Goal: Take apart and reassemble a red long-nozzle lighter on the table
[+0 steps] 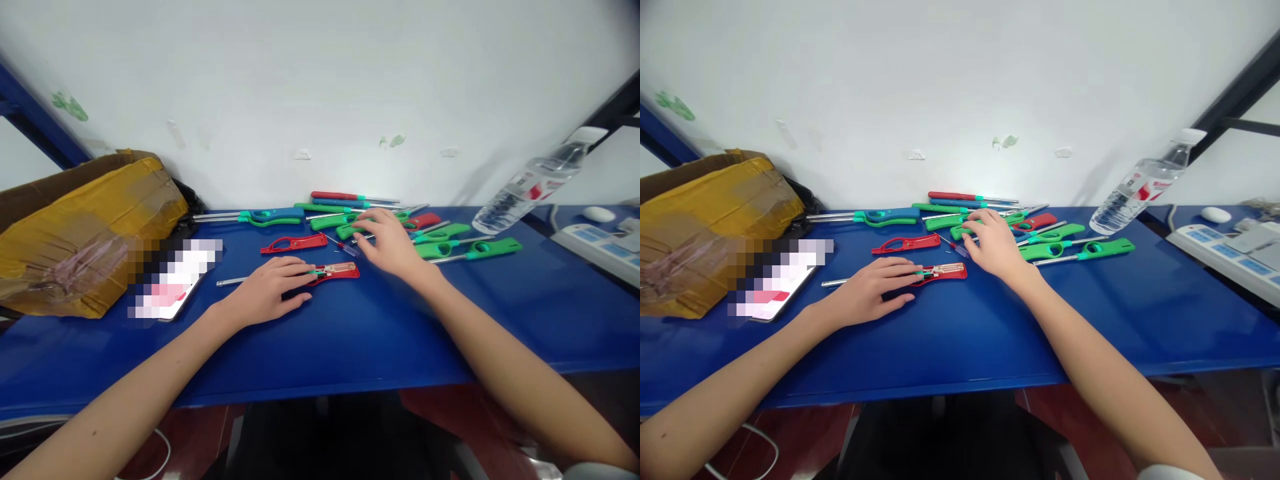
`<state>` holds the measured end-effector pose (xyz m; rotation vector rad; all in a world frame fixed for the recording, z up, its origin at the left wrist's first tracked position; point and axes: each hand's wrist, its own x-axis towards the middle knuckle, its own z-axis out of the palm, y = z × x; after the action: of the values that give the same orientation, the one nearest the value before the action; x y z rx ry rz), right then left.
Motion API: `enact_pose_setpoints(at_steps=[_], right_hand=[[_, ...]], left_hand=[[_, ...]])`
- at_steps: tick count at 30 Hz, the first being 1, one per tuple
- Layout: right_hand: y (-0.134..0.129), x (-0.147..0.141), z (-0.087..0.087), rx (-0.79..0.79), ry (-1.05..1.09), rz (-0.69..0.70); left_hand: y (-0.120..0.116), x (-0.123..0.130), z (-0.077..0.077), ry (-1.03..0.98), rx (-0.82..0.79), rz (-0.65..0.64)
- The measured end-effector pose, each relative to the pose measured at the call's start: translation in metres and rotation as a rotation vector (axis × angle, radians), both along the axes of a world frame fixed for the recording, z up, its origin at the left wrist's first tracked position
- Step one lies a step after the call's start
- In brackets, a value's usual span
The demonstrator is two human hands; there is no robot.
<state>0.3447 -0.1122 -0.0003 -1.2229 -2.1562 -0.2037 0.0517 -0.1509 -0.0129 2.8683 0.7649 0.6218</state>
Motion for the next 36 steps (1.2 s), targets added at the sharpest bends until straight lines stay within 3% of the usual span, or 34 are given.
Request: enact_pose_setpoints(at_steps=[5, 11, 20, 27, 36], right_hand=[[0.007, 0.007, -0.004, 0.027, 0.075, -0.039], [0.007, -0.004, -0.008, -0.01, 0.075, 0.078], [0.002, -0.018, -0.008, -0.053, 0.102, 0.146], [0.007, -0.024, -0.009, -0.056, 0.116, 0.162], [0.042, -0.062, -0.002, -0.137, -0.239, 0.21]], left_hand=[[0.0, 0.001, -0.001, 0.024, 0.037, -0.005], [0.006, 0.003, -0.005, 0.019, 0.057, 0.012], [0.011, -0.003, -0.009, -0.089, 0.021, 0.073], [0.013, -0.001, -0.007, -0.058, 0.048, 0.017], [0.014, -0.002, -0.01, -0.091, 0.062, 0.03]])
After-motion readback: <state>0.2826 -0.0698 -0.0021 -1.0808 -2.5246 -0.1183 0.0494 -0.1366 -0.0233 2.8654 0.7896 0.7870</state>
